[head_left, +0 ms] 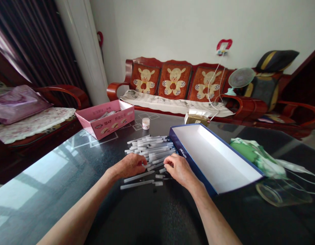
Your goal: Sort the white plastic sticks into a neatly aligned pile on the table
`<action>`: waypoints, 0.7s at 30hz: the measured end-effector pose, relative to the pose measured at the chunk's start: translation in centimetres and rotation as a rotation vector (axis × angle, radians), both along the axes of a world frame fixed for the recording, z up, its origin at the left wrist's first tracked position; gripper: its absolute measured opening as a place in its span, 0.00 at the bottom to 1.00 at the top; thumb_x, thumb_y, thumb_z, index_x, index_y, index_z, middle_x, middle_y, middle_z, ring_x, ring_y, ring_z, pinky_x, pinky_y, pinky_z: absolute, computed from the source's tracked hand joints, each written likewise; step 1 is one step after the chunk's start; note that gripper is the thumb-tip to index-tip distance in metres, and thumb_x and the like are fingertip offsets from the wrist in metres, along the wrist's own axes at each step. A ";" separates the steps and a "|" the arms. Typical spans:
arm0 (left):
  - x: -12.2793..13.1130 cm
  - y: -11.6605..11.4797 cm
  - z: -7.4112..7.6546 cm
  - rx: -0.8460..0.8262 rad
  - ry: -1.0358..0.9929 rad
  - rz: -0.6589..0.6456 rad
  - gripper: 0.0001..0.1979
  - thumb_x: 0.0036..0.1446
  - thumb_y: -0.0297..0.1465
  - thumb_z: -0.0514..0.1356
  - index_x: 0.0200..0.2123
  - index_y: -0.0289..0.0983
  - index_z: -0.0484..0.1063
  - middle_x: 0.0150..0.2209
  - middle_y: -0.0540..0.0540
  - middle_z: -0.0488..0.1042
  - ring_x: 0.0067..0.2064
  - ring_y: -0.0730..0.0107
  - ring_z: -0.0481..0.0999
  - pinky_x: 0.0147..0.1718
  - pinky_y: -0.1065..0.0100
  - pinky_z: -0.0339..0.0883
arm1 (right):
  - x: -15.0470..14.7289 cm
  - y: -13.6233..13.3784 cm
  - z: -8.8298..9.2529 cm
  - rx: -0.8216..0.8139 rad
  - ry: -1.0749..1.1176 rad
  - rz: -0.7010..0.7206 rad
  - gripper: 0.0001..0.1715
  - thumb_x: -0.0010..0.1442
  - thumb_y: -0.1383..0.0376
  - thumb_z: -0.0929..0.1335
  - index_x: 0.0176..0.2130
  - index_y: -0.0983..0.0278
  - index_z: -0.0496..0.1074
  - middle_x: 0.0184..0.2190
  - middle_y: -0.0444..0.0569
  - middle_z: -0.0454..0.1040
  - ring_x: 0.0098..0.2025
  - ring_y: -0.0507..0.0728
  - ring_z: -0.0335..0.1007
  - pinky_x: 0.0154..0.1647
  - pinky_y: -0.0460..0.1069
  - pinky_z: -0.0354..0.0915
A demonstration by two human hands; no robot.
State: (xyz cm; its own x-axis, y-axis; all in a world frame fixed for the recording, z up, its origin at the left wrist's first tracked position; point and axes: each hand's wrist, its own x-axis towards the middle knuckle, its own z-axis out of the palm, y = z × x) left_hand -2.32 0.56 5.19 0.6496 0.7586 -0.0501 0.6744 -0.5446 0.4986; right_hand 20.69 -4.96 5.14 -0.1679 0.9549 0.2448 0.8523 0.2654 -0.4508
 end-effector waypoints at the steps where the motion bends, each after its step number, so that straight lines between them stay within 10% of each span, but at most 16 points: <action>1: -0.2 0.1 0.1 -0.032 0.002 0.004 0.11 0.49 0.31 0.55 0.35 0.39 0.75 0.25 0.53 0.71 0.26 0.75 0.67 0.25 0.75 0.55 | -0.1 0.0 -0.2 0.018 -0.022 0.008 0.10 0.55 0.72 0.65 0.29 0.62 0.75 0.30 0.46 0.73 0.32 0.53 0.69 0.36 0.46 0.60; 21: 0.0 0.8 -0.7 0.068 0.030 0.107 0.12 0.53 0.36 0.54 0.28 0.38 0.76 0.22 0.51 0.72 0.26 0.75 0.68 0.26 0.74 0.54 | -1.6 -0.2 -2.0 0.008 -0.250 -0.018 0.08 0.59 0.68 0.66 0.37 0.59 0.75 0.38 0.48 0.72 0.43 0.56 0.65 0.44 0.51 0.52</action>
State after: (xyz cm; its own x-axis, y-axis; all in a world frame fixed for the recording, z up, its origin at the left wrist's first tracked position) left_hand -2.28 1.35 4.54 0.5638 0.8258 -0.0146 0.7446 -0.5005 0.4417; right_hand 19.06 -5.13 3.18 -0.2068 0.9565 0.2058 0.9417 0.2516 -0.2233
